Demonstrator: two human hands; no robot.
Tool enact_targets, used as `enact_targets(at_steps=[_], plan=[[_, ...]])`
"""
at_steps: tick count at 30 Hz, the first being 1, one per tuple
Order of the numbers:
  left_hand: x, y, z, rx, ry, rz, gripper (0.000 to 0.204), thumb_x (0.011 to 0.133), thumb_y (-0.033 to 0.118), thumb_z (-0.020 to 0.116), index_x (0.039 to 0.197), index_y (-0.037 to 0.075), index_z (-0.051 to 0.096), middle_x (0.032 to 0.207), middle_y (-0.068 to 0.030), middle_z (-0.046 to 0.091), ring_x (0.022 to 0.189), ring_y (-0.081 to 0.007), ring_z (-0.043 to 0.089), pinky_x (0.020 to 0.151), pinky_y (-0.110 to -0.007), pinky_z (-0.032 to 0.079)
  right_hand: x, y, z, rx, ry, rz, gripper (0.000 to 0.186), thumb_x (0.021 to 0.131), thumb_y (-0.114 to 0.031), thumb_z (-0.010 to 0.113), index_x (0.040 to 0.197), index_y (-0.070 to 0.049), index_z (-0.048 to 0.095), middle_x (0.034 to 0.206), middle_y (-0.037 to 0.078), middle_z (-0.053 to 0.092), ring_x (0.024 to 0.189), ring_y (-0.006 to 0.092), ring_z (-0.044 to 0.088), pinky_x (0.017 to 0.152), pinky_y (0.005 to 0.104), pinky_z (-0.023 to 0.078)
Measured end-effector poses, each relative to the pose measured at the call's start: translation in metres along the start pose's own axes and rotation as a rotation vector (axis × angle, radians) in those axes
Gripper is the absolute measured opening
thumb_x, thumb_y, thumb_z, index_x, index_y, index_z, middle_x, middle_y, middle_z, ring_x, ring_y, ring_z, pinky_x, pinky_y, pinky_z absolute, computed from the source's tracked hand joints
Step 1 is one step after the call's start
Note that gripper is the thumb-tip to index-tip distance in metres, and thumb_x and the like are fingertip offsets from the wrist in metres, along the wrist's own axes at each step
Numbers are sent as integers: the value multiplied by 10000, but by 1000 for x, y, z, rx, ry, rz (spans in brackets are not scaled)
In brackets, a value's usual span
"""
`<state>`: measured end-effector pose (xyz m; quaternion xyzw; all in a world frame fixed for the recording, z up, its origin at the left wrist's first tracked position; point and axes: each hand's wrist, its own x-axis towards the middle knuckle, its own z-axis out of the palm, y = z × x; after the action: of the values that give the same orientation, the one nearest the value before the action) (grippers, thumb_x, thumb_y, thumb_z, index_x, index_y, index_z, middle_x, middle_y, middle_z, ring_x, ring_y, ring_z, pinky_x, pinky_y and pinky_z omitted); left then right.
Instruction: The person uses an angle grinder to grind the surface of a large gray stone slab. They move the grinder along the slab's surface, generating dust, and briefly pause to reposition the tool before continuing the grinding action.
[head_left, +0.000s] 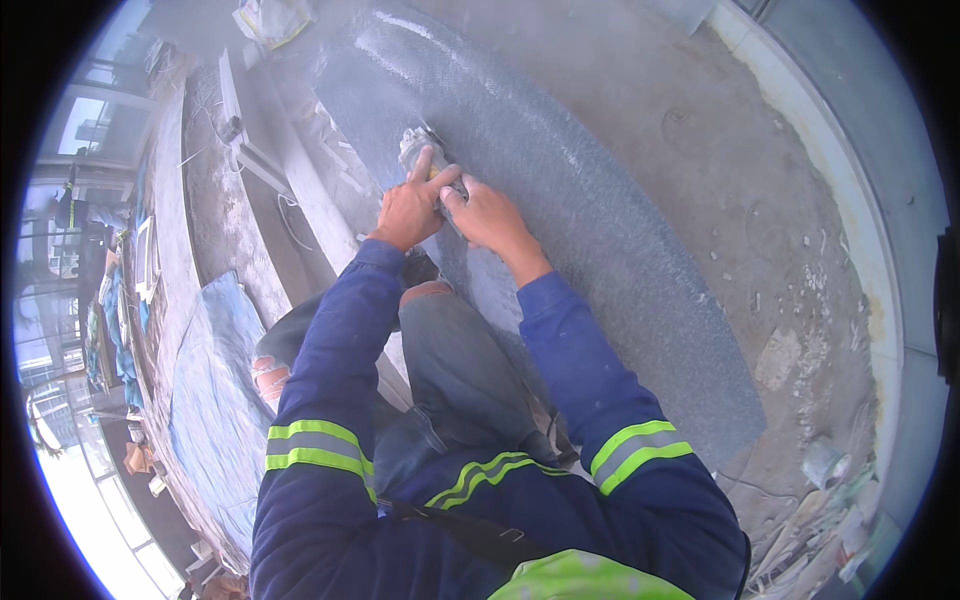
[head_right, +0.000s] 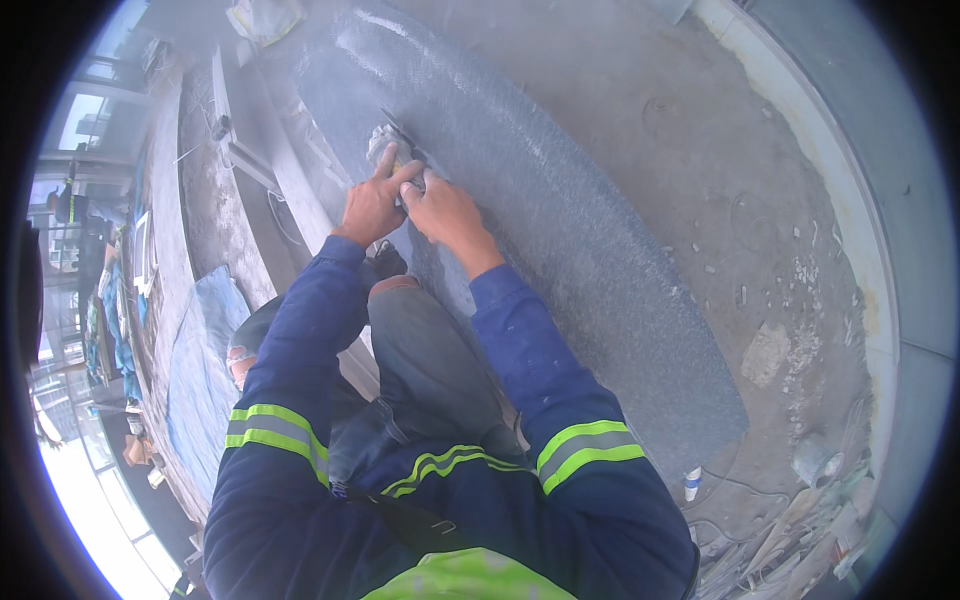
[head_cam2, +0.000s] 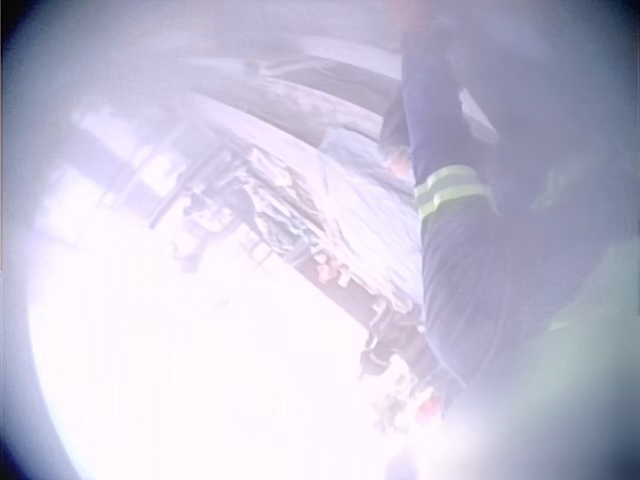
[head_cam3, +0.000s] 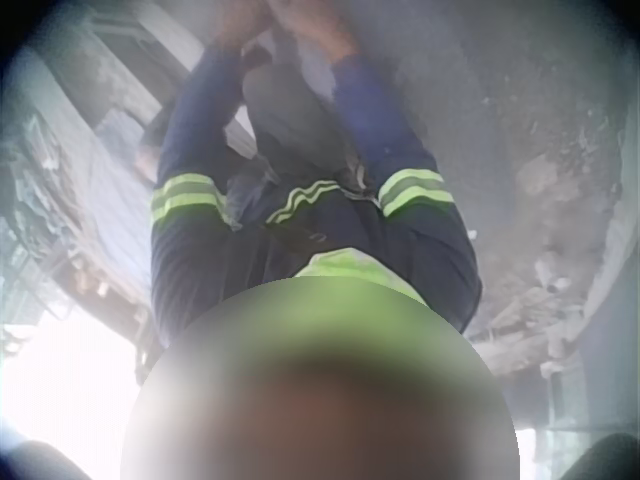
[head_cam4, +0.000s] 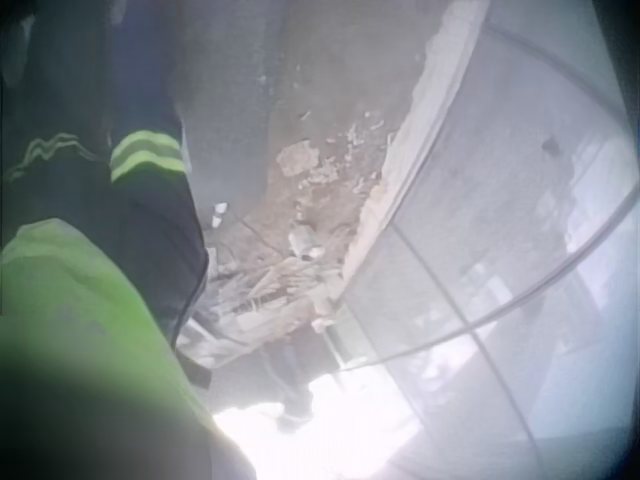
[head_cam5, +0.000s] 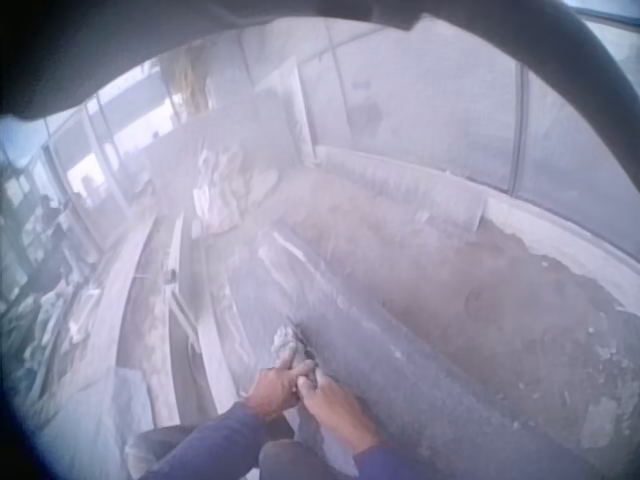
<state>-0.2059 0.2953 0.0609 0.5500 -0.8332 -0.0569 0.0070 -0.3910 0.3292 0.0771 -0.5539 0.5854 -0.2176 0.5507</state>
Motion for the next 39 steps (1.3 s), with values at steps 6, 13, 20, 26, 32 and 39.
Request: enact_targets(at_steps=[6,13,20,26,32,39], plan=[[-10,8,-1,20,6,14,741,838,85,792,1486,387,598,1737,-270,414,1158,-492,774,872,-497,690,-9,9,-1,27,-11,1,755,1106,-465,530,1609,96,491,1317,327,745,1267,460,715,1095,557,529],[-28,26,-2,-2,55,33,746,822,74,801,1468,383,591,1721,-288,425,1163,-528,760,841,-485,701,-22,29,7,-23,42,-55,739,1123,-465,524,1628,73,479,1413,368,690,1361,510,652,1150,567,505],[-31,28,-1,-4,46,24,790,794,69,831,1473,385,583,1735,-295,403,1211,-549,736,876,-490,700,-28,29,7,-56,34,-35,730,1128,-465,515,1634,60,483,1305,328,722,1239,479,681,1090,555,520],[-11,9,0,-29,1,-3,807,794,69,828,1496,387,589,1748,-266,401,1227,-525,738,910,-514,683,-3,18,7,-94,107,-77,768,1095,-475,542,1628,76,494,918,226,791,727,316,787,805,444,616],[-5,10,-1,72,-21,4,861,784,74,821,1541,401,575,1777,-251,379,1108,-417,801,876,-504,669,5,23,8,4,65,-51,783,1094,-475,546,1631,92,481,938,237,796,749,320,802,788,431,625],[-31,30,-1,-31,17,14,819,775,62,850,1479,389,588,1736,-275,402,1196,-519,754,900,-497,693,-28,29,8,-61,57,-29,766,1109,-474,528,1651,64,466,1133,279,760,993,391,751,922,482,586]])
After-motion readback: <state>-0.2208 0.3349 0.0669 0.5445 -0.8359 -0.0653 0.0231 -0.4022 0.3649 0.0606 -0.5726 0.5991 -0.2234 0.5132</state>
